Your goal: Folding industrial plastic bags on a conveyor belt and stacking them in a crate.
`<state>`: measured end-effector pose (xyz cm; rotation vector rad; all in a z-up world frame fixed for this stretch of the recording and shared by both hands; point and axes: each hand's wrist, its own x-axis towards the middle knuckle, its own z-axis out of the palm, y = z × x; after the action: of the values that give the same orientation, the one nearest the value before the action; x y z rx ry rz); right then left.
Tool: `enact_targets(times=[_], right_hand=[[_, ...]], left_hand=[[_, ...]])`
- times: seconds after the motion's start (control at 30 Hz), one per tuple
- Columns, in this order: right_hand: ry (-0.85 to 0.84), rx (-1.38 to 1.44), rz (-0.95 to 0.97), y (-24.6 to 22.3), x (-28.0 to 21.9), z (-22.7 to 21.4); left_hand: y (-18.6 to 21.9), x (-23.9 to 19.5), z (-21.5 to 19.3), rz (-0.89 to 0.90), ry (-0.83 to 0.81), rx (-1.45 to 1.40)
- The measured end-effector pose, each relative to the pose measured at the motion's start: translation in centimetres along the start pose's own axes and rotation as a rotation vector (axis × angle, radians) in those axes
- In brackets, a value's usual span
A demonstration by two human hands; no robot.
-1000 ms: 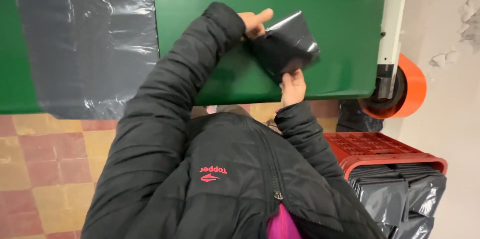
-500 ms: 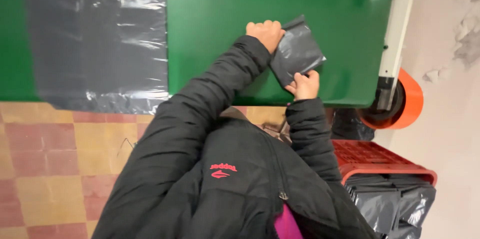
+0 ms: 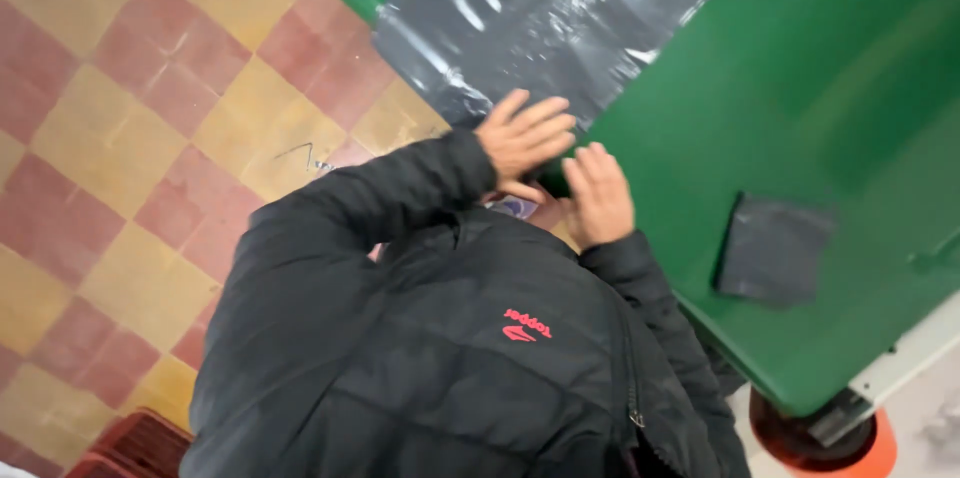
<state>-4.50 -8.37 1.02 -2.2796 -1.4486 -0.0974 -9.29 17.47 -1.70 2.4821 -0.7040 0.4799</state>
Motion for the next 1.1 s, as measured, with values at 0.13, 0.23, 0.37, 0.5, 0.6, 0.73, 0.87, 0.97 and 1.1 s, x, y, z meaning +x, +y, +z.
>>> enact_targets(times=[0.13, 0.23, 0.37, 0.5, 0.6, 0.73, 0.87, 0.97, 1.1], right_hand=[[-0.214, -0.241, -0.116, -0.8, 2.7, 4.6], [-0.219, -0.419, -0.147, -1.1, 3.7, 6.1], [-0.153, -0.441, -0.12, -1.6, 5.0, 6.7], [-0.153, -0.409, -0.067, -2.5, 7.1, 4.8], [-0.106, -0.099, 0.04, -1.8, 9.2, 2.6], [-0.043, 0.424, 0.223, 2.4, 3.7, 1.4], [-0.356, 0.76, 0.866, 8.1, -4.8, 0.6], [-0.125, 0.693, 0.797, 11.4, -2.8, -2.0], [0.561, 1.556, 0.909, 12.0, 12.6, -7.8]], left_hand=[[-5.2, -6.5, -0.7, -0.116, -0.025, 0.285], [-8.4, -8.6, -1.7, -0.038, 0.111, 0.568], [-12.6, -10.1, -3.6, -0.015, 0.177, 0.593], [-14.5, -10.4, -7.4, -0.011, 0.039, 0.454], [-14.4, -8.3, -10.6, -0.061, -0.03, 0.232], [-14.7, -4.7, -12.6, -0.402, -0.272, -0.112], [-15.3, 1.8, -14.5, -0.365, -0.303, -0.538], [-20.4, 7.2, -9.6, -0.203, -0.13, -0.726], [-29.3, 17.0, 0.1, -0.424, -0.017, -1.006]])
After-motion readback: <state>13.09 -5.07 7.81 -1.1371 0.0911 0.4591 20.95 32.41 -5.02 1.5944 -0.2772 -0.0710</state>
